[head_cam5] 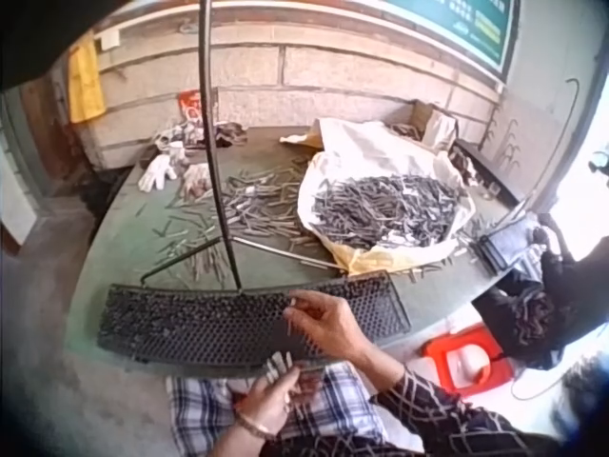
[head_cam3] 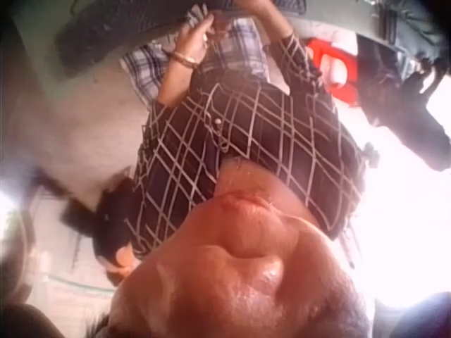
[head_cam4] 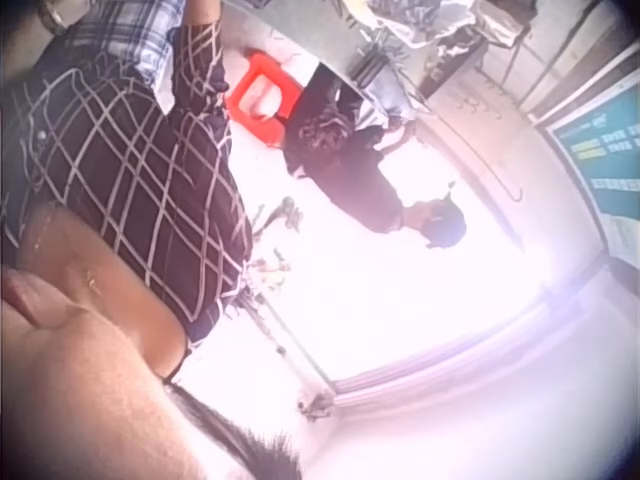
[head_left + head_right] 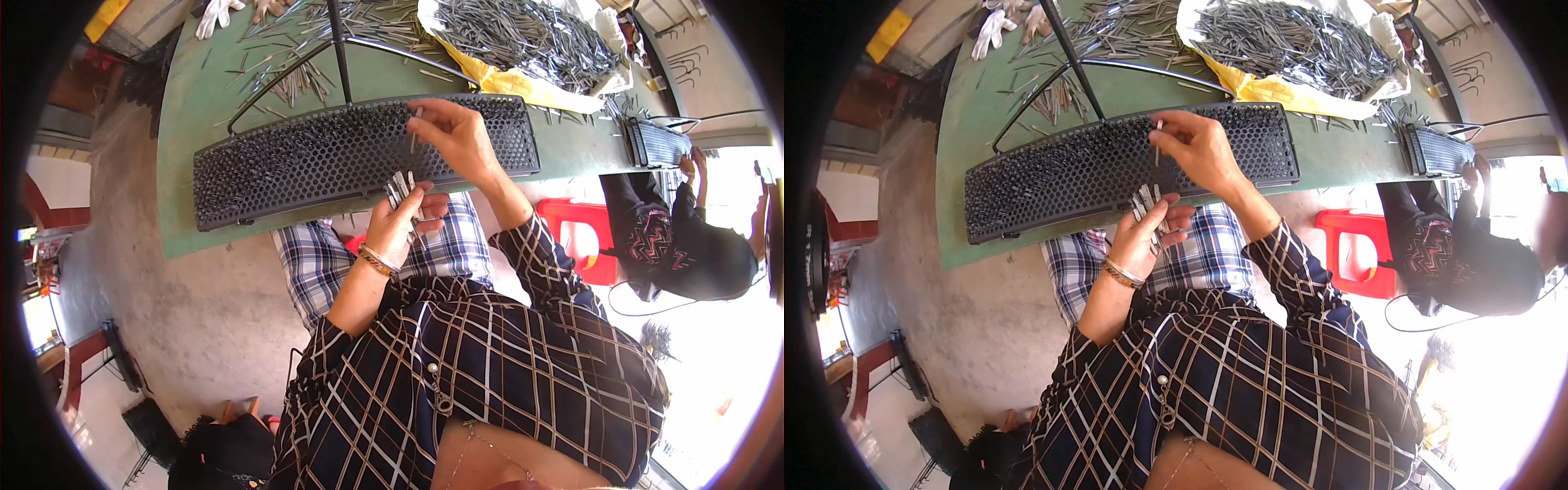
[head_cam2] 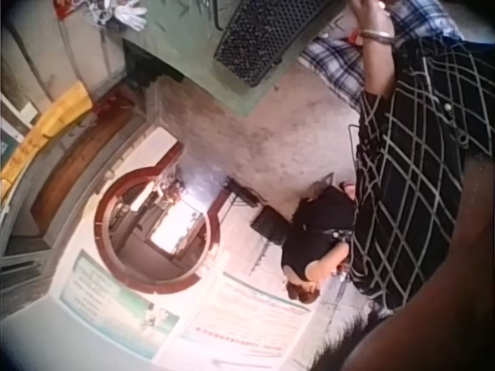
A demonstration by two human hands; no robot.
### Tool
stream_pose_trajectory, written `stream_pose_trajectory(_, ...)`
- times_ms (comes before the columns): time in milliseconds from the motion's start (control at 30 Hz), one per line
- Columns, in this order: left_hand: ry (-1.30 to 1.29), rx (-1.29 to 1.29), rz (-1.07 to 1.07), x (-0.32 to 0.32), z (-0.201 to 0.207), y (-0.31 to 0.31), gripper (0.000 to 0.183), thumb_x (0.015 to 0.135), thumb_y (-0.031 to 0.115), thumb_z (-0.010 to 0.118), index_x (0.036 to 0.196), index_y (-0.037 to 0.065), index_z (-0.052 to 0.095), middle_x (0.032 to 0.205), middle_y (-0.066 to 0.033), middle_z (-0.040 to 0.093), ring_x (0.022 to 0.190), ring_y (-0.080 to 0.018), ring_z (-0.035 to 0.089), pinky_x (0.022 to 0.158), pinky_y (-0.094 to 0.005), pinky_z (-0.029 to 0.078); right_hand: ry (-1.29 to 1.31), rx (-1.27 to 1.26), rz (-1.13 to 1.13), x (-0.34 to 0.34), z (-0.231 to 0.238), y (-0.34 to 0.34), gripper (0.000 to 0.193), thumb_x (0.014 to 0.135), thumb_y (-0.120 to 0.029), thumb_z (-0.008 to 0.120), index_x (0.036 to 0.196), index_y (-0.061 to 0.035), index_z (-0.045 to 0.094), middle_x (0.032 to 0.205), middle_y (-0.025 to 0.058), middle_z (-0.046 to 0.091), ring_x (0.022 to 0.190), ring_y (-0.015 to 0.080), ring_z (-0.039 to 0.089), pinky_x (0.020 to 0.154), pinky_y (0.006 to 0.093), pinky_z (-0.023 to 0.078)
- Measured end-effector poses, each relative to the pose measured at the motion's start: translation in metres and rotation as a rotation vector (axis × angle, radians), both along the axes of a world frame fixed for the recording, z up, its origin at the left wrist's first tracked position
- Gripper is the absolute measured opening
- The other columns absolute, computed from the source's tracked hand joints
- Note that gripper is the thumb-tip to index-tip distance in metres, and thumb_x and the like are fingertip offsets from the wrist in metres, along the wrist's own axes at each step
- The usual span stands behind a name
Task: Sorting and inserting small metal pins into a perforated grid tray.
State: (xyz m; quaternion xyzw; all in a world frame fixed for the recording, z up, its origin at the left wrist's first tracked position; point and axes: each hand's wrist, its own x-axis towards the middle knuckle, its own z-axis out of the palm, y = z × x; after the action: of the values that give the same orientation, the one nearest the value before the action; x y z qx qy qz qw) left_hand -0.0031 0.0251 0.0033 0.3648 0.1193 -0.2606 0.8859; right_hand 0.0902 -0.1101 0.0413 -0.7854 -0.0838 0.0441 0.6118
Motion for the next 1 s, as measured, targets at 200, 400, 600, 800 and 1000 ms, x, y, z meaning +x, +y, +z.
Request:
stream_pose_trajectory(200, 0.077, -0.04, -0.037, 0.003, -0.009, -0.001, 0.028, 0.094, 0.019, 0.05, 0.112, -0.002, 0.051, 0.102, -0.0191, 0.063, 0.087, -0.0215, 0.064, 0.072, -0.031, 0.055, -0.339, -0.112, -0.087, 0.021, -0.019, 0.022, 0.026, 0.081, -0.013, 0.067, 0.104, -0.0021, 0.063, 0.083, 0.011, 0.067, 0.07, 0.0145, 0.063, 0.064, 0.0264, 0.051)
stream_pose_trajectory(400, 0.077, -0.063, -0.028, -0.003, -0.012, 0.005, 0.025, 0.093, 0.018, 0.049, 0.11, -0.001, 0.051, 0.105, -0.0193, 0.061, 0.089, -0.0215, 0.064, 0.074, -0.0322, 0.055, -0.644, -0.443, -0.047, 0.021, -0.022, 0.022, 0.024, 0.077, -0.017, 0.068, 0.098, -0.0067, 0.066, 0.084, 0.0083, 0.065, 0.079, 0.0258, 0.058, 0.076, 0.0354, 0.045)
stream_pose_trajectory(600, 0.122, -0.088, -0.075, -0.003, -0.015, 0.01, 0.025, 0.094, 0.021, 0.048, 0.112, 0.003, 0.05, 0.107, -0.0189, 0.061, 0.092, -0.0237, 0.063, 0.075, -0.0363, 0.055, -0.865, -0.633, -0.039, 0.018, -0.022, 0.016, 0.022, 0.075, -0.016, 0.069, 0.095, -0.0071, 0.067, 0.098, 0.0084, 0.062, 0.086, 0.0263, 0.056, 0.081, 0.0345, 0.043)
stream_pose_trajectory(800, 0.065, -0.097, -0.033, -0.001, -0.01, 0.01, 0.025, 0.095, 0.022, 0.048, 0.112, 0.004, 0.05, 0.102, -0.0171, 0.061, 0.091, -0.0238, 0.063, 0.072, -0.0363, 0.056, -0.666, -0.452, -0.019, -0.006, -0.003, 0.001, 0.017, 0.077, -0.015, 0.069, 0.091, -0.0047, 0.068, 0.091, 0.0086, 0.065, 0.081, 0.0231, 0.06, 0.073, 0.0327, 0.048)
stream_pose_trajectory(1000, -0.037, -0.053, -0.024, -0.001, -0.002, 0.004, 0.029, 0.095, 0.023, 0.048, 0.116, 0.003, 0.05, 0.108, -0.0168, 0.061, 0.093, -0.0231, 0.063, 0.075, -0.0351, 0.055, 0.151, -0.141, 0.226, -0.032, 0.001, -0.011, 0.027, 0.076, -0.022, 0.073, 0.088, 0.001, 0.069, 0.076, 0.0102, 0.067, 0.067, 0.012, 0.061, 0.06, 0.0256, 0.049)
